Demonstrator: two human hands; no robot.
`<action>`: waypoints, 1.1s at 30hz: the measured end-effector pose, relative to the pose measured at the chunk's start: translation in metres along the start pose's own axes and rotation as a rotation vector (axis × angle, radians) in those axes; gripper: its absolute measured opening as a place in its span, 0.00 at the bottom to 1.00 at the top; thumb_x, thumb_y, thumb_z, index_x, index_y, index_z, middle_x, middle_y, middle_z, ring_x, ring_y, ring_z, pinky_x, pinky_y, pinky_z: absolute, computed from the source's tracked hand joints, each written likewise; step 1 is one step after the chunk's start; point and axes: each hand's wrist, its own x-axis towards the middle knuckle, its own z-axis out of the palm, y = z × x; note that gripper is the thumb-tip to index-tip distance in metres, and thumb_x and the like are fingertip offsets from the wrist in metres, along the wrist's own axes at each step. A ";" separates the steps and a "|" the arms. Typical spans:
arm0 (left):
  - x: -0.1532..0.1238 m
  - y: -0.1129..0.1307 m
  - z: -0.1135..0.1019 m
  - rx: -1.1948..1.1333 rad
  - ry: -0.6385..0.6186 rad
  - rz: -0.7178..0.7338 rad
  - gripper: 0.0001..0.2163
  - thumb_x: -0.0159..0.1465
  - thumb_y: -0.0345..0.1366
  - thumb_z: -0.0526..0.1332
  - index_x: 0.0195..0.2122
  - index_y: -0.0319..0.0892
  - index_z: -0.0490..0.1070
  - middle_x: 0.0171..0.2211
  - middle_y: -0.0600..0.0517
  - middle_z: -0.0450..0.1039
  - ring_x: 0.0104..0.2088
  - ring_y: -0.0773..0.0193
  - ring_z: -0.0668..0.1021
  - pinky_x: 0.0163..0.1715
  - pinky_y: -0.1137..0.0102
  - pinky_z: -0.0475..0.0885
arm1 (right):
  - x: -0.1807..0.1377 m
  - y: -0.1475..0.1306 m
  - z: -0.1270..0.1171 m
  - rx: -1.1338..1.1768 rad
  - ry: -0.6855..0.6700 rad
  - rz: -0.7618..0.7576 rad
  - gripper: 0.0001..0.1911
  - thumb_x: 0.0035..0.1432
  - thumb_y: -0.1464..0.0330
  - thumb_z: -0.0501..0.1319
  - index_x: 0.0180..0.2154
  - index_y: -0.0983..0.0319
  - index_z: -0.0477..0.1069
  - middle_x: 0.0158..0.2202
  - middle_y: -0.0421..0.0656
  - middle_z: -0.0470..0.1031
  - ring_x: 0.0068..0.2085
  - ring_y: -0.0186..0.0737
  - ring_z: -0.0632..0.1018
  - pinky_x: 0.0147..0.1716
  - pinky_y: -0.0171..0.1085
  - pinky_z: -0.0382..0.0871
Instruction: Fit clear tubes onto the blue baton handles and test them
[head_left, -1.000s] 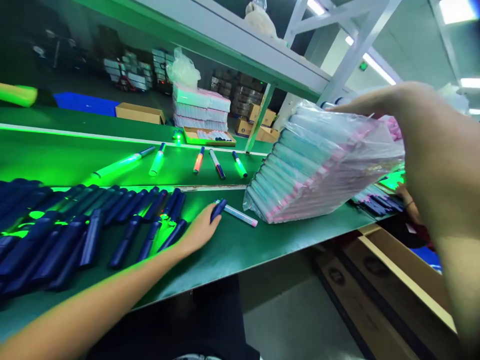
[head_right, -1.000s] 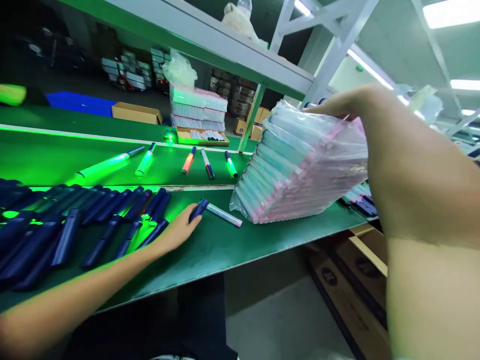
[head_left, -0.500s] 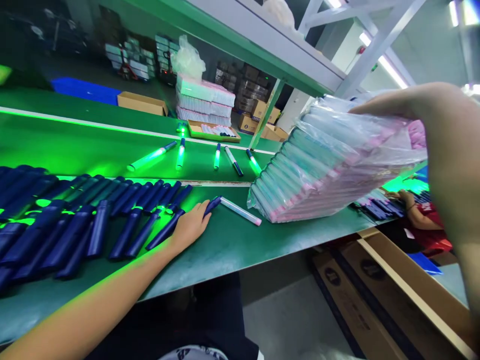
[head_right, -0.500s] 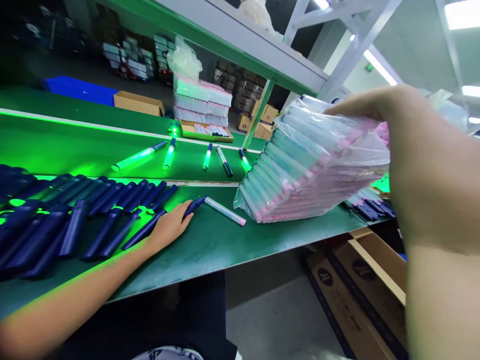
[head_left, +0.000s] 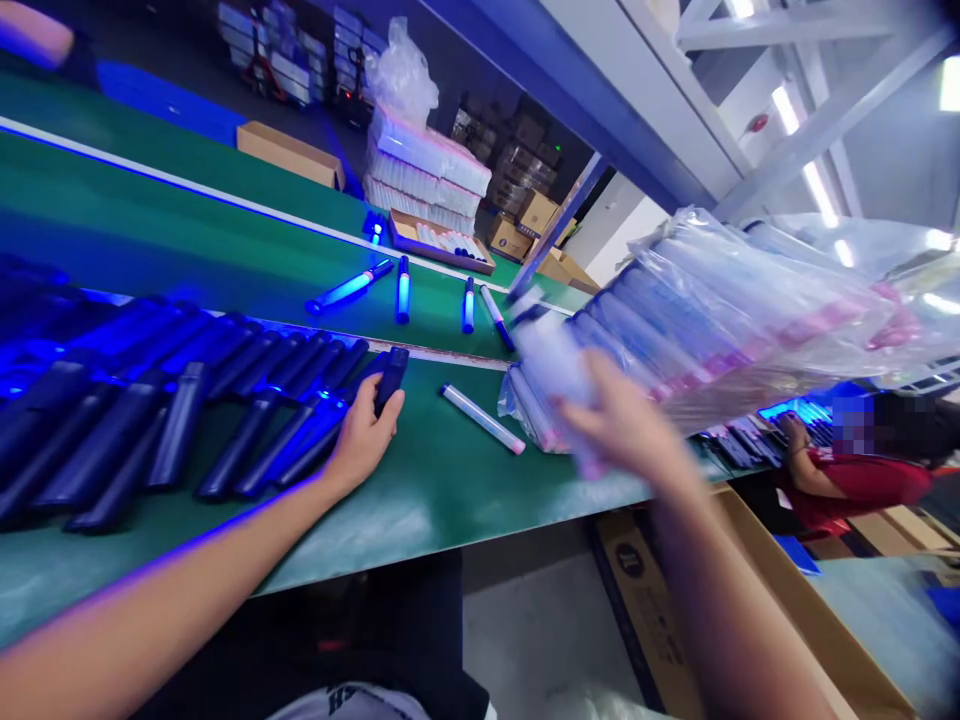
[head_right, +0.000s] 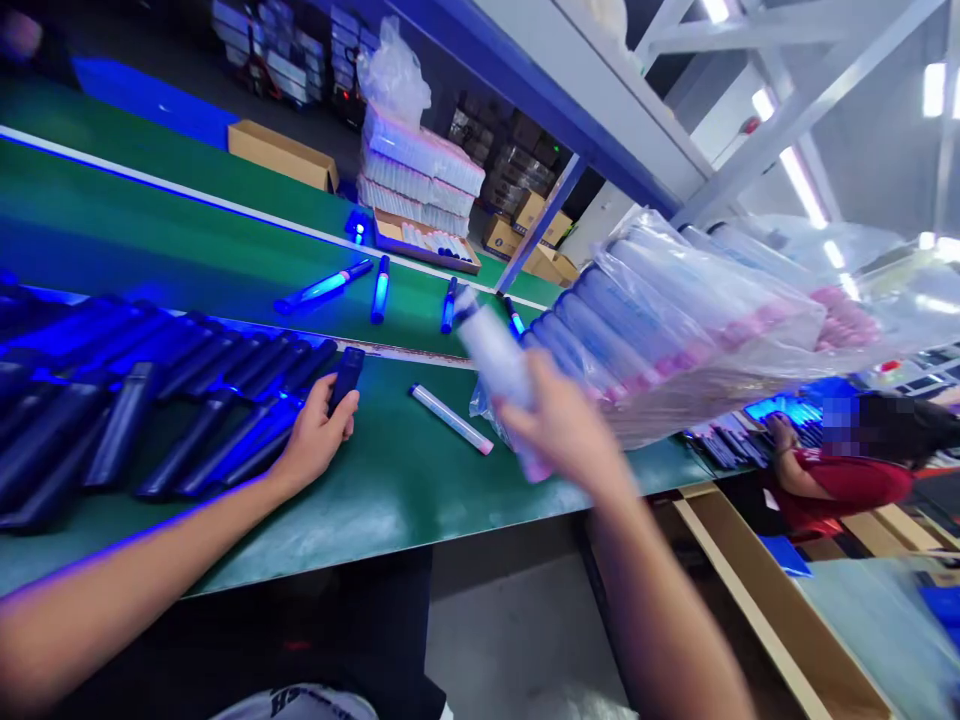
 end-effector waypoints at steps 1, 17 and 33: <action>-0.001 0.001 0.000 -0.078 -0.009 -0.028 0.22 0.68 0.50 0.58 0.59 0.44 0.62 0.29 0.57 0.69 0.23 0.67 0.71 0.23 0.73 0.66 | -0.003 0.000 0.020 -0.054 -0.067 -0.017 0.22 0.62 0.58 0.64 0.53 0.62 0.71 0.42 0.45 0.78 0.40 0.45 0.80 0.41 0.44 0.75; -0.026 0.023 0.014 -0.447 -0.644 -0.311 0.21 0.66 0.52 0.62 0.52 0.42 0.66 0.28 0.58 0.67 0.19 0.74 0.66 0.17 0.77 0.59 | 0.039 -0.036 0.092 1.907 0.163 0.293 0.19 0.59 0.50 0.63 0.40 0.57 0.64 0.24 0.28 0.58 0.18 0.23 0.59 0.18 0.24 0.57; -0.032 0.011 0.015 -0.281 -0.708 -0.144 0.17 0.72 0.49 0.55 0.52 0.41 0.66 0.32 0.55 0.68 0.23 0.71 0.67 0.23 0.73 0.62 | 0.053 -0.064 0.096 2.290 0.080 0.024 0.21 0.59 0.48 0.63 0.35 0.57 0.64 0.22 0.27 0.54 0.16 0.21 0.52 0.14 0.22 0.53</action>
